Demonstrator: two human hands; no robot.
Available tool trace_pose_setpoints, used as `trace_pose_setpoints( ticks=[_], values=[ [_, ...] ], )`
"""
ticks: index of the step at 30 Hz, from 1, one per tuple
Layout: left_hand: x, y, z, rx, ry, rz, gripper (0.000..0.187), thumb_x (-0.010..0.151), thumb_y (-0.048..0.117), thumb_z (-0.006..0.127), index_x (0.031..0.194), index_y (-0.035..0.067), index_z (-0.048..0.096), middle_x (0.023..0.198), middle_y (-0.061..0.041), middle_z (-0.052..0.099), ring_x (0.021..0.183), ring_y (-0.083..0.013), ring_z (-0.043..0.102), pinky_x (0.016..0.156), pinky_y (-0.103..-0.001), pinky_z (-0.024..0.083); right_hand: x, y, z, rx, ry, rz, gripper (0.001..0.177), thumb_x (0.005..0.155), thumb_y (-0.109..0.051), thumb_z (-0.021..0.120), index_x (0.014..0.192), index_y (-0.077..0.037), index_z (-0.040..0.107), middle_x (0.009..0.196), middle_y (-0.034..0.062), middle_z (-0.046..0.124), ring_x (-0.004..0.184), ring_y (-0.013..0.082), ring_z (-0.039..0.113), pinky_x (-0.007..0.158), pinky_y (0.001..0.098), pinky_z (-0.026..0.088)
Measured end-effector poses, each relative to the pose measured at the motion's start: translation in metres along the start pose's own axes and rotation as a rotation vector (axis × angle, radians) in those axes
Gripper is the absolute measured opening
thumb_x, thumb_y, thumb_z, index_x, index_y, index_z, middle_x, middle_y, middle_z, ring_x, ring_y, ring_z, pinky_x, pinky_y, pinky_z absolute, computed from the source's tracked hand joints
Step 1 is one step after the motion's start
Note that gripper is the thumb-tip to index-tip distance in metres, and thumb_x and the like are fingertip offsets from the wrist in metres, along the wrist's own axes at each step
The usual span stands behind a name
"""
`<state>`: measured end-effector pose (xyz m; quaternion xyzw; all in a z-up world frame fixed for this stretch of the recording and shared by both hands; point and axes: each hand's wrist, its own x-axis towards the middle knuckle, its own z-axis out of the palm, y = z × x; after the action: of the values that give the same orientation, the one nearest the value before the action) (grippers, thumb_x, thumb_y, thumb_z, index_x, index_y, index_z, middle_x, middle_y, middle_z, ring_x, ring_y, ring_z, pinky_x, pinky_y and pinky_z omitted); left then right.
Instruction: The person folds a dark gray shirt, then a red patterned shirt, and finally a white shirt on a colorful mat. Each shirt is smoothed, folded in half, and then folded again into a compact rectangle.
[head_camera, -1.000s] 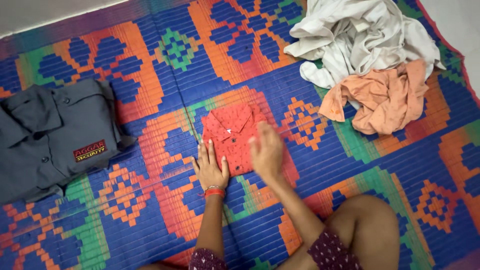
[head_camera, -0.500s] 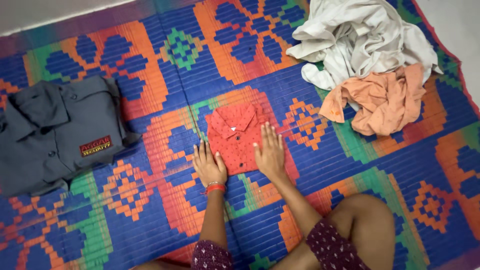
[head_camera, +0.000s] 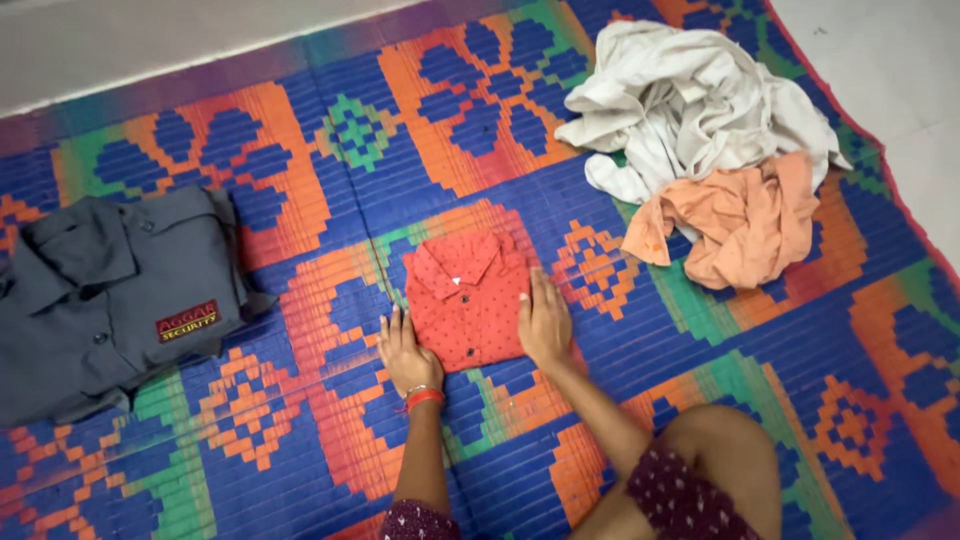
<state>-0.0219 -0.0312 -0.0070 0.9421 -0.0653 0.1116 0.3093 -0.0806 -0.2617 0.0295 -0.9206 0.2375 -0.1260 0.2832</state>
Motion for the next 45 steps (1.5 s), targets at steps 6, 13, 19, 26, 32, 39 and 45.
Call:
trace_pose_setpoints(
  ticks=[6,13,19,26,32,39,45],
  values=[
    [-0.001,0.01,-0.011,-0.129,0.054,0.022,0.065,0.095,0.03,0.056,0.154,0.005,0.042,0.161,-0.016,0.039,0.149,-0.0379,0.035,0.122,-0.056,0.021,-0.014,-0.023,0.019,-0.116,0.091,-0.147,0.069,0.098,-0.034,0.057,0.156,-0.002,0.037,0.162,0.018,0.038,0.152,0.0374,0.032,0.124,0.0559,0.023],
    [0.013,0.043,-0.044,0.09,-0.354,0.632,0.079,0.088,0.056,0.052,0.157,0.021,0.036,0.167,-0.008,0.024,0.154,-0.0267,0.021,0.118,-0.067,0.006,-0.014,-0.034,0.0,-0.162,0.108,-0.254,0.072,0.094,-0.038,0.061,0.156,-0.011,0.038,0.164,0.0178,0.033,0.152,0.0389,0.03,0.12,0.0594,0.022],
    [0.045,0.035,-0.04,0.12,-0.435,0.404,0.08,0.092,0.058,0.052,0.16,0.023,0.031,0.17,-0.002,0.019,0.156,-0.0251,0.017,0.121,-0.063,0.004,-0.011,-0.039,-0.003,-0.102,0.058,-0.22,0.08,0.09,-0.043,0.064,0.158,-0.012,0.036,0.165,0.0179,0.03,0.151,0.0393,0.029,0.12,0.0581,0.022],
    [0.035,0.014,-0.02,0.042,-0.27,0.198,0.075,0.093,0.048,0.056,0.159,0.02,0.035,0.171,-0.004,0.023,0.157,-0.0269,0.021,0.125,-0.055,0.01,-0.006,-0.033,0.002,-0.173,-0.034,-0.229,0.085,0.088,-0.045,0.065,0.157,-0.008,0.033,0.165,0.0174,0.028,0.151,0.037,0.029,0.12,0.0609,0.017],
    [0.046,0.009,-0.014,-0.06,-0.163,0.139,0.074,0.092,0.041,0.057,0.158,0.017,0.037,0.169,-0.006,0.027,0.156,-0.0313,0.024,0.124,-0.052,0.018,0.063,-0.029,0.001,-0.14,-0.156,-0.415,0.075,0.092,-0.042,0.063,0.156,-0.01,0.037,0.164,0.0152,0.032,0.152,0.0354,0.029,0.122,0.0605,0.016],
    [0.054,0.011,-0.004,0.04,-0.236,0.057,0.065,0.099,0.036,0.049,0.16,0.016,0.034,0.17,-0.005,0.026,0.156,-0.0258,0.025,0.124,-0.053,0.018,0.068,-0.028,0.007,-0.117,-0.119,-0.355,0.07,0.094,-0.036,0.06,0.157,-0.012,0.039,0.164,0.0129,0.035,0.152,0.0321,0.031,0.122,0.0584,0.018],
    [0.082,0.012,0.0,0.153,-0.289,0.185,0.073,0.096,0.039,0.051,0.161,0.011,0.029,0.17,-0.009,0.022,0.154,-0.0251,0.023,0.122,-0.053,0.015,0.069,-0.021,0.017,-0.154,-0.087,-0.303,0.073,0.094,-0.036,0.059,0.158,-0.011,0.035,0.165,0.0142,0.032,0.153,0.0341,0.027,0.122,0.0571,0.018]
  ],
)
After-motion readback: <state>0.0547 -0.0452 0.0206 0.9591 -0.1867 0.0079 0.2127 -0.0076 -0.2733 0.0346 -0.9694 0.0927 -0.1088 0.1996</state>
